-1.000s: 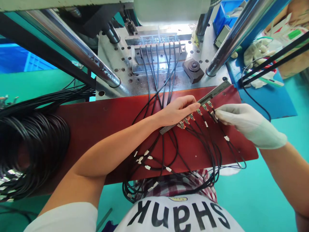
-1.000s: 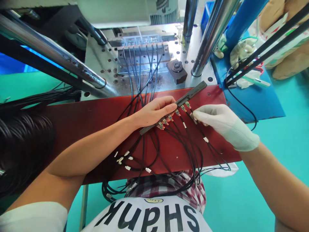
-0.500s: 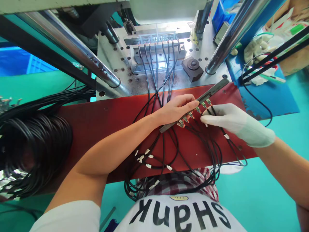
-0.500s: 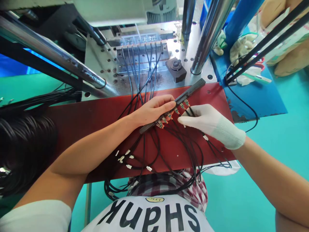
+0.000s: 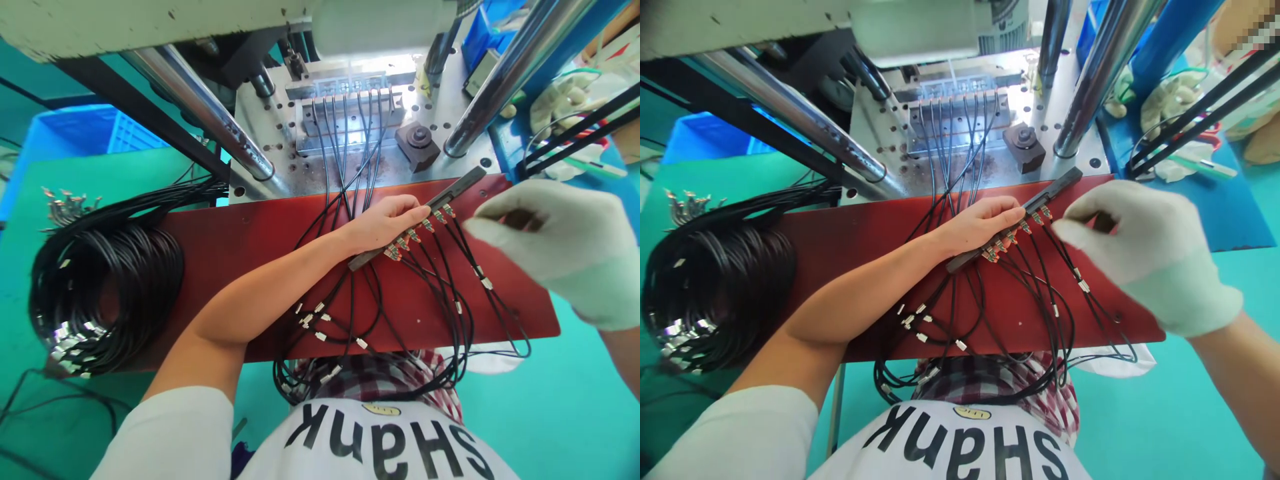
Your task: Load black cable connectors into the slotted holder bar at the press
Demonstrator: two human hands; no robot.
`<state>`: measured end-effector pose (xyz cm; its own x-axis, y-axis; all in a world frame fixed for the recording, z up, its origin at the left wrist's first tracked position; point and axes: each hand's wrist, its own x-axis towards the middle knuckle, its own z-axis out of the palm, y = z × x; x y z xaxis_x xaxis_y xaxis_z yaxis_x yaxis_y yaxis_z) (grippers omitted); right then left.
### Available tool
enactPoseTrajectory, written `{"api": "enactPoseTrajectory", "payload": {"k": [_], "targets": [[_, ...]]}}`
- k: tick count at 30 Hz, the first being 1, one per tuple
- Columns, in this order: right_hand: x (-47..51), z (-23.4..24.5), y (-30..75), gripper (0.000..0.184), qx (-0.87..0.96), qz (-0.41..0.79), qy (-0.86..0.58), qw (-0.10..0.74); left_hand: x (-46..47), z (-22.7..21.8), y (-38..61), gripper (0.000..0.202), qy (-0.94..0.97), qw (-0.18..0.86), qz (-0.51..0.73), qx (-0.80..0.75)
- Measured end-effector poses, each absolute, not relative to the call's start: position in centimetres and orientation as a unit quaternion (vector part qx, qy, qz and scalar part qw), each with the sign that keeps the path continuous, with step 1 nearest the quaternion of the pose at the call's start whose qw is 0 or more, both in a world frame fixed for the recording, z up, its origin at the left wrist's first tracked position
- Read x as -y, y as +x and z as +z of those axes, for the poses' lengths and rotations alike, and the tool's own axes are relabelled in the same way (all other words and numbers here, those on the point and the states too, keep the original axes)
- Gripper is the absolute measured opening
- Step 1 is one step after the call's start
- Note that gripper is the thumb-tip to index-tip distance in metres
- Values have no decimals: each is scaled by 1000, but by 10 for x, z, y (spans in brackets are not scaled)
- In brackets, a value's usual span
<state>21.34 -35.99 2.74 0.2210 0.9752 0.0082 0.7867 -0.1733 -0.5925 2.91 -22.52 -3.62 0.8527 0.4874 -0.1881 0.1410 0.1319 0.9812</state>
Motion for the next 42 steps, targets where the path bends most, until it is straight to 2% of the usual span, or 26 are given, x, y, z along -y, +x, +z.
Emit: {"api": "enactPoseTrajectory", "payload": {"k": [3,6,8,15,20,29,40,42], "targets": [[365,21,179,22,743,-5,-646,175,227,-33,31,33,645,705,117,-272],[375,5,154,22,788,-106,-598,98,228,-33,31,34,626,716,122,-285],[379,-3,146,20,787,-140,-592,103,229,-36,30,35,605,730,130,-291],[379,-9,134,20,767,-96,-606,186,234,-39,27,34,539,769,126,-320],[378,-7,131,11,753,-91,-625,188,234,-38,27,32,517,780,135,-324],[375,-11,130,12,743,-87,-639,181,234,-38,27,34,504,785,130,-335],[371,-17,118,14,761,-128,-602,205,234,-36,26,33,590,722,148,-329],[371,-14,125,14,765,-104,-600,208,233,-39,26,34,619,699,159,-320]]}}
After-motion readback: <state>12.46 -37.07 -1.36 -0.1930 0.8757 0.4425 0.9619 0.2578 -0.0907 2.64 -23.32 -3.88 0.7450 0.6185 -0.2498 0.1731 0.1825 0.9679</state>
